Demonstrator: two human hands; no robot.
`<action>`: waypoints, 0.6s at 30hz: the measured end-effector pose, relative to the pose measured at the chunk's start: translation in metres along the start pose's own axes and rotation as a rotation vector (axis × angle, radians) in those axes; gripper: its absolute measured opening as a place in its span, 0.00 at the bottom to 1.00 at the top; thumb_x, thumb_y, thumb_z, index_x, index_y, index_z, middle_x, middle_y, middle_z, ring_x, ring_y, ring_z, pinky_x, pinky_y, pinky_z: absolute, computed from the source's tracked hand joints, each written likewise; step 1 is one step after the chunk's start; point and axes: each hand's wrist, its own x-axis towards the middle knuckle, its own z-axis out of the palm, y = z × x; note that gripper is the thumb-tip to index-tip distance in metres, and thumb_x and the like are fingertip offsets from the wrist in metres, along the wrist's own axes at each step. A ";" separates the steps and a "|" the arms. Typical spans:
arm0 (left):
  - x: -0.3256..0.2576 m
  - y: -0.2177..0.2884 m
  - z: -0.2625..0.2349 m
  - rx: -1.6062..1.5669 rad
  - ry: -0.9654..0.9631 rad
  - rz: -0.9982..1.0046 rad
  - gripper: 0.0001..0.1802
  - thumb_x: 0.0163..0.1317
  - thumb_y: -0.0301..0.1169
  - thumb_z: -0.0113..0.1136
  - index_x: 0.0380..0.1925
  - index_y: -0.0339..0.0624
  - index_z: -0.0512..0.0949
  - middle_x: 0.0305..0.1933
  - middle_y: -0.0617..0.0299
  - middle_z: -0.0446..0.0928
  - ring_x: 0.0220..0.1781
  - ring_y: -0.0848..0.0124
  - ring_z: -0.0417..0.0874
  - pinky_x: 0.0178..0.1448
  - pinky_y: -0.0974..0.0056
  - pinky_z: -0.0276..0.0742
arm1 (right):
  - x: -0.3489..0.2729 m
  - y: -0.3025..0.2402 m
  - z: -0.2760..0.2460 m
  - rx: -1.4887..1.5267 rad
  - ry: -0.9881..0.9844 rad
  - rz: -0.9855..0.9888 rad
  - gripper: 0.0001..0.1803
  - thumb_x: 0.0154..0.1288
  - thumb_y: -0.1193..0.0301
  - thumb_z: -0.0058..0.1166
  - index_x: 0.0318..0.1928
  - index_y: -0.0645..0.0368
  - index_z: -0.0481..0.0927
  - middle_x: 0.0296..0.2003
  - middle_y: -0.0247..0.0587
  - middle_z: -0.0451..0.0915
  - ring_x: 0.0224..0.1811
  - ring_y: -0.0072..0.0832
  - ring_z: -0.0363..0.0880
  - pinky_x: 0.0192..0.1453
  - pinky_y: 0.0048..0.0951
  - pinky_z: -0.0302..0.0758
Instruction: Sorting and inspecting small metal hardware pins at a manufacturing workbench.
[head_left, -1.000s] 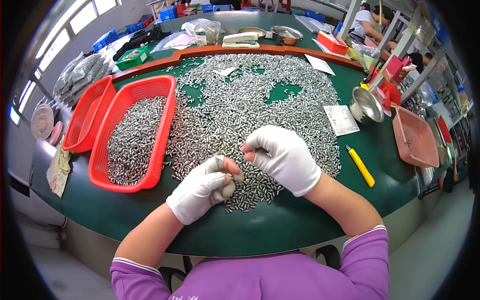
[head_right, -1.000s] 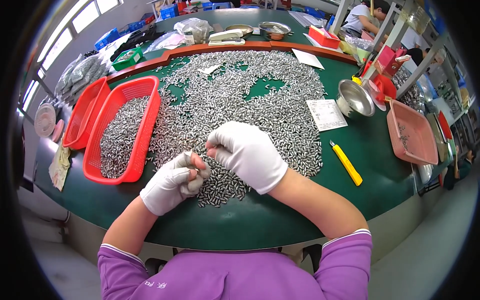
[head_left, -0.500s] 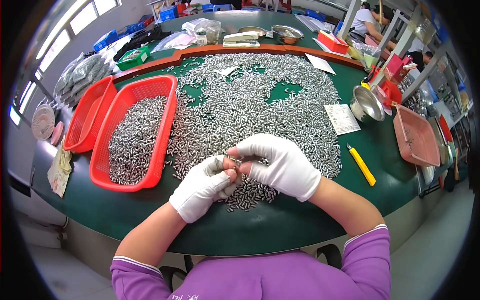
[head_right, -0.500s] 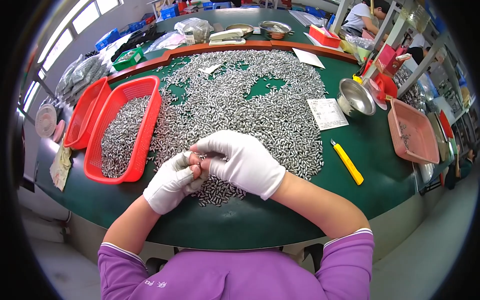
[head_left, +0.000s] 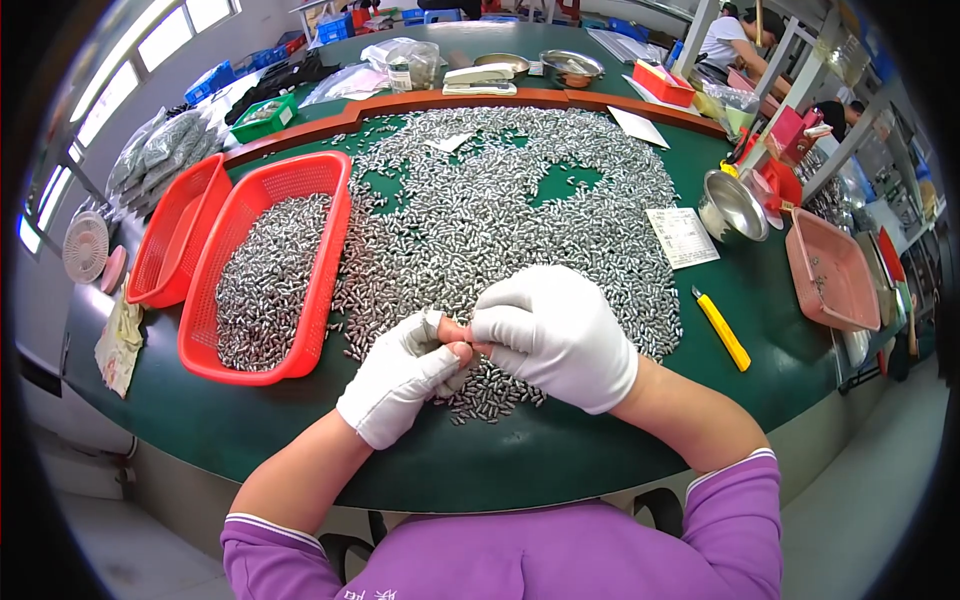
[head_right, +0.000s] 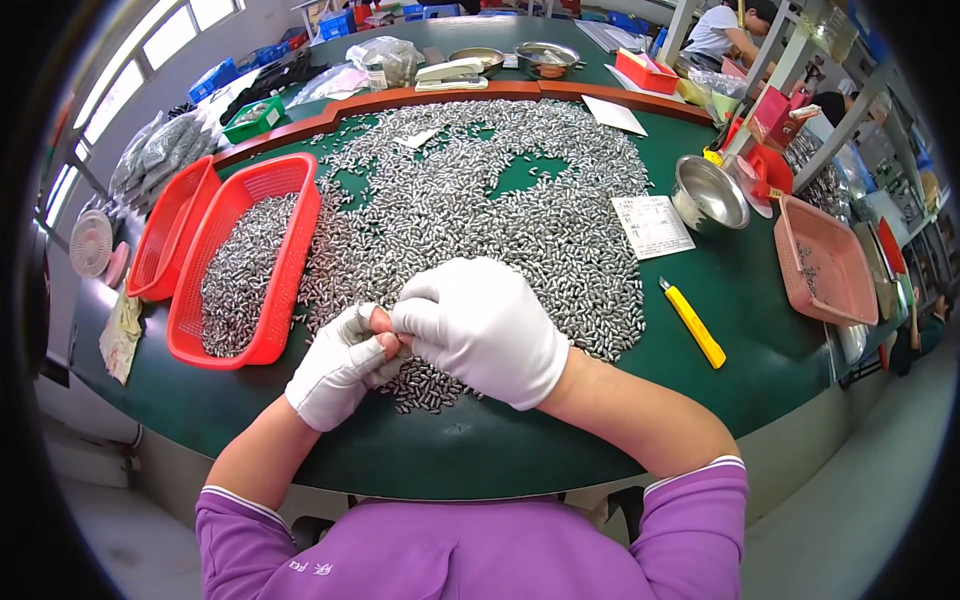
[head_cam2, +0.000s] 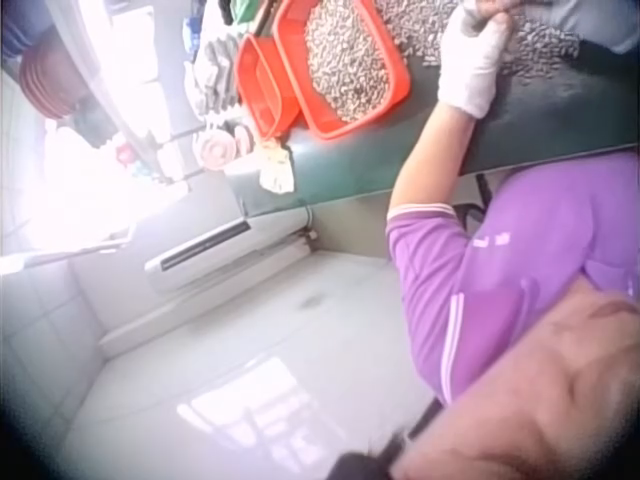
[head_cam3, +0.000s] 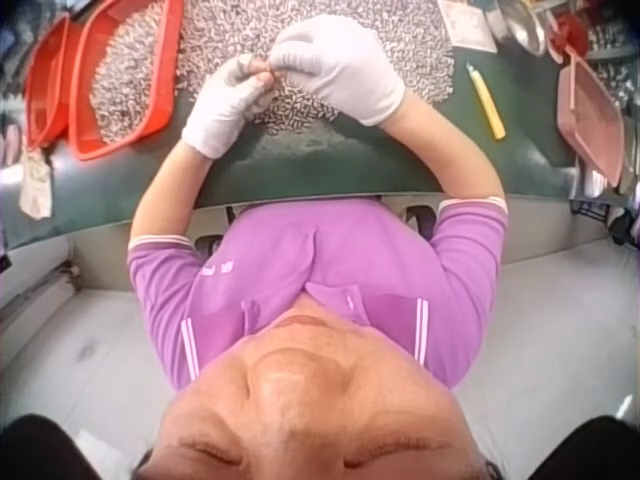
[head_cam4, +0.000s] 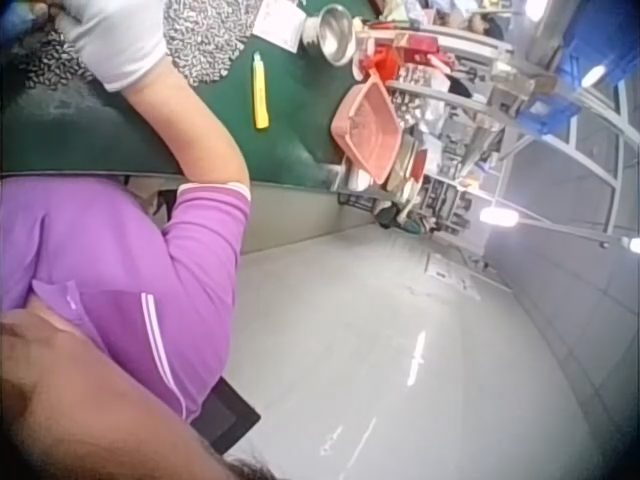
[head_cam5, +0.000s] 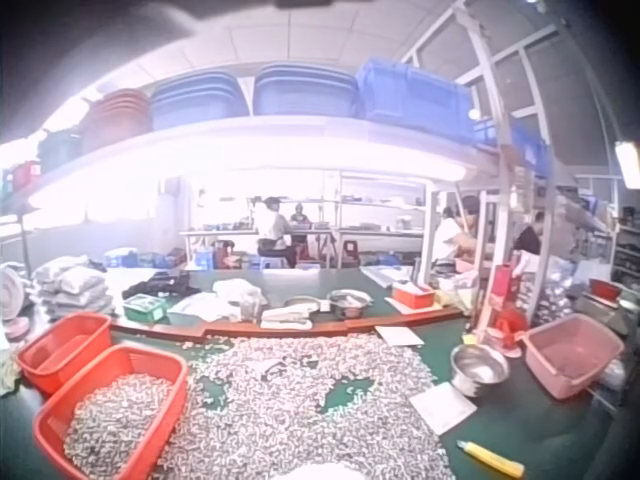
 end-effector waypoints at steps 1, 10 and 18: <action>0.000 -0.001 0.000 -0.007 0.004 -0.002 0.08 0.65 0.29 0.65 0.39 0.47 0.73 0.36 0.65 0.77 0.31 0.78 0.69 0.33 0.73 0.62 | 0.000 -0.001 0.000 -0.024 -0.001 -0.004 0.10 0.46 0.75 0.69 0.31 0.55 0.81 0.30 0.37 0.81 0.31 0.39 0.80 0.35 0.36 0.77; -0.001 -0.003 0.004 0.022 0.035 0.024 0.09 0.64 0.30 0.65 0.39 0.46 0.73 0.36 0.65 0.75 0.29 0.78 0.67 0.33 0.73 0.62 | -0.002 -0.004 -0.005 -0.063 -0.027 0.038 0.10 0.47 0.74 0.69 0.30 0.55 0.80 0.30 0.37 0.81 0.31 0.38 0.81 0.35 0.36 0.76; -0.010 0.051 -0.013 0.535 0.520 0.598 0.02 0.70 0.27 0.54 0.40 0.43 0.75 0.32 0.70 0.73 0.31 0.83 0.69 0.35 0.74 0.67 | -0.012 0.026 -0.071 -0.625 0.079 0.309 0.13 0.60 0.63 0.62 0.42 0.55 0.83 0.37 0.43 0.82 0.43 0.41 0.81 0.51 0.39 0.77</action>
